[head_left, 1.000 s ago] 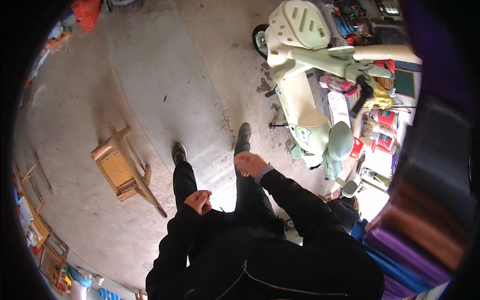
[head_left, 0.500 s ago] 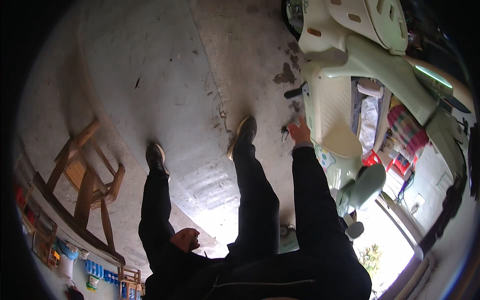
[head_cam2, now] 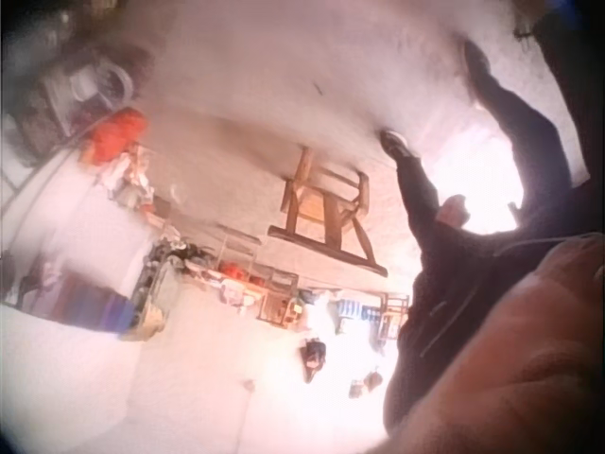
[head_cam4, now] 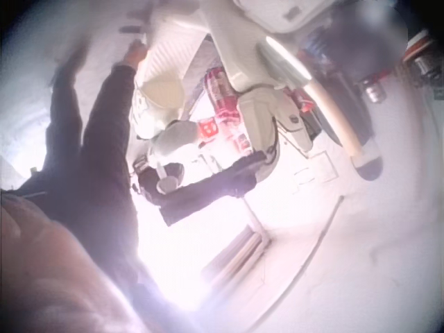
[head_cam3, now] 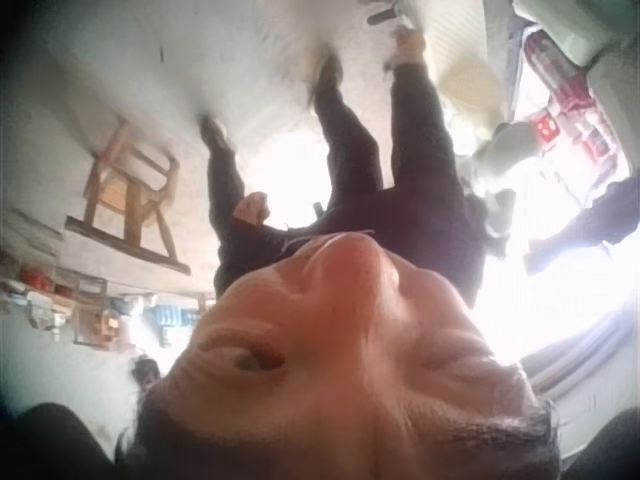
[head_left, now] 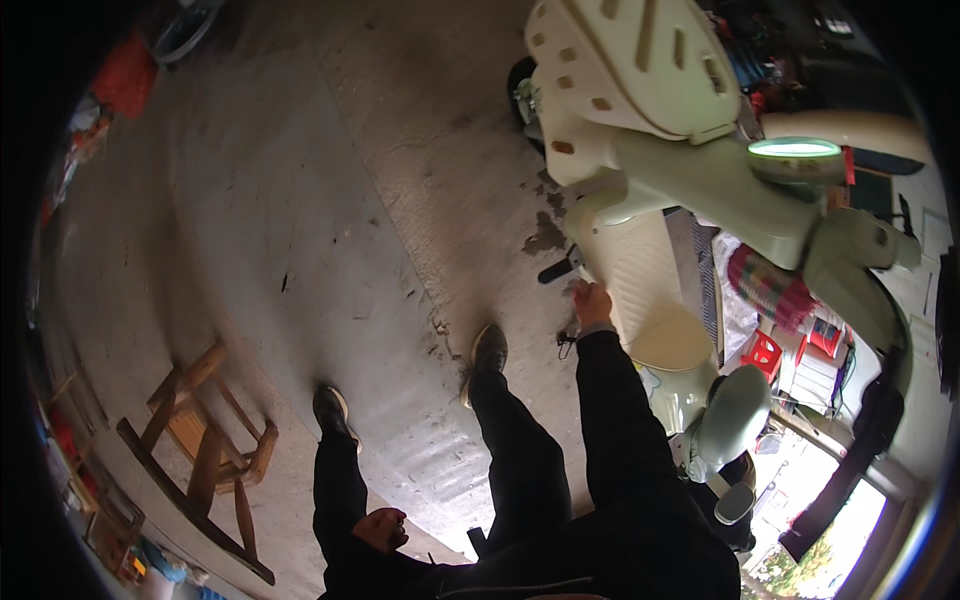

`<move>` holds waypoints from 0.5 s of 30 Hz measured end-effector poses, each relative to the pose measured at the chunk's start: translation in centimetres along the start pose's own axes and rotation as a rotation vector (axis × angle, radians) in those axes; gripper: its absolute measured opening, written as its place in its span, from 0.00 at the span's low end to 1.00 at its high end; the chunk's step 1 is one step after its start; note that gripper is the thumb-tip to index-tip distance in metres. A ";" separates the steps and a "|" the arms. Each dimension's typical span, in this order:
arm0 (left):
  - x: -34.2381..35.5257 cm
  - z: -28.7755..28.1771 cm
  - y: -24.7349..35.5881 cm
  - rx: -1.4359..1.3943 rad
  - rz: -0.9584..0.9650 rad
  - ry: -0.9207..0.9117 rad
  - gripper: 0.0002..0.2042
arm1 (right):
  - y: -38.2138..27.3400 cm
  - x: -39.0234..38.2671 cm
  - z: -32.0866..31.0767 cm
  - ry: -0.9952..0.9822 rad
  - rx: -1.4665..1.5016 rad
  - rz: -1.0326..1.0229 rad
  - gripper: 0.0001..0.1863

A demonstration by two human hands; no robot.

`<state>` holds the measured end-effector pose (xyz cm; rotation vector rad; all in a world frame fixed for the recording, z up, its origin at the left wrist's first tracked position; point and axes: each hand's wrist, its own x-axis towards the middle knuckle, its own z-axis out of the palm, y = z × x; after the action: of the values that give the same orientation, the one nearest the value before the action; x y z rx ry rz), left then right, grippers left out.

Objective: The person uses a small metal tool to pry and adjust the digital display cover on a light green electric scooter. They repeatedly lift the cover, inspect the edges, and reseat it. The person briefly walks out of the shop and returns to the scooter.

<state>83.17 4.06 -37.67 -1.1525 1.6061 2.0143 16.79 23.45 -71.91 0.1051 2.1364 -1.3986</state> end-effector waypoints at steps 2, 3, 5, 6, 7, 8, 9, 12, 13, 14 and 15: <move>0.2 -0.3 1.7 -0.216 -0.155 0.052 0.08 | -1.5 -0.8 1.0 0.036 0.157 0.144 0.17; 0.3 -0.3 2.6 -0.288 -0.212 0.072 0.07 | -2.3 -2.2 2.1 0.033 0.544 0.234 0.17; 0.8 -0.2 4.4 -0.434 -0.340 0.119 0.09 | -4.5 -7.1 3.2 -0.050 0.082 0.118 0.13; 1.5 -0.4 5.3 -0.504 -0.413 0.146 0.11 | -5.7 -10.6 3.7 -0.210 -0.073 -0.114 0.11; 2.1 -0.6 6.3 -0.572 -0.488 0.173 0.13 | -7.2 -13.6 5.1 -0.258 -0.037 0.035 0.09; 2.6 -0.7 7.5 -0.510 -0.447 0.201 0.14 | -8.8 -16.7 6.5 -0.290 0.134 0.243 0.07; 3.5 -0.7 8.7 -0.502 -0.411 0.203 0.14 | -10.7 -20.2 7.5 -0.408 0.136 0.327 0.06; 5.5 0.1 12.5 -0.415 -0.330 0.203 0.14 | -17.4 -30.5 9.5 -0.749 -0.139 0.313 0.12; 6.2 0.7 14.0 -0.391 -0.281 0.191 0.16 | -20.0 -33.6 9.6 -0.832 -0.107 0.260 0.12; 6.7 1.3 15.4 -0.353 -0.245 0.184 0.19 | -22.5 -36.2 9.7 -0.832 -0.043 0.332 0.11; 7.1 1.9 16.8 -0.335 -0.218 0.126 0.27 | -24.9 -38.3 9.7 -0.871 0.059 0.324 0.10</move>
<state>66.61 -1.20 -31.71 -1.5274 1.1587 2.1515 43.56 13.15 -35.06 -0.1162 1.2883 -1.0398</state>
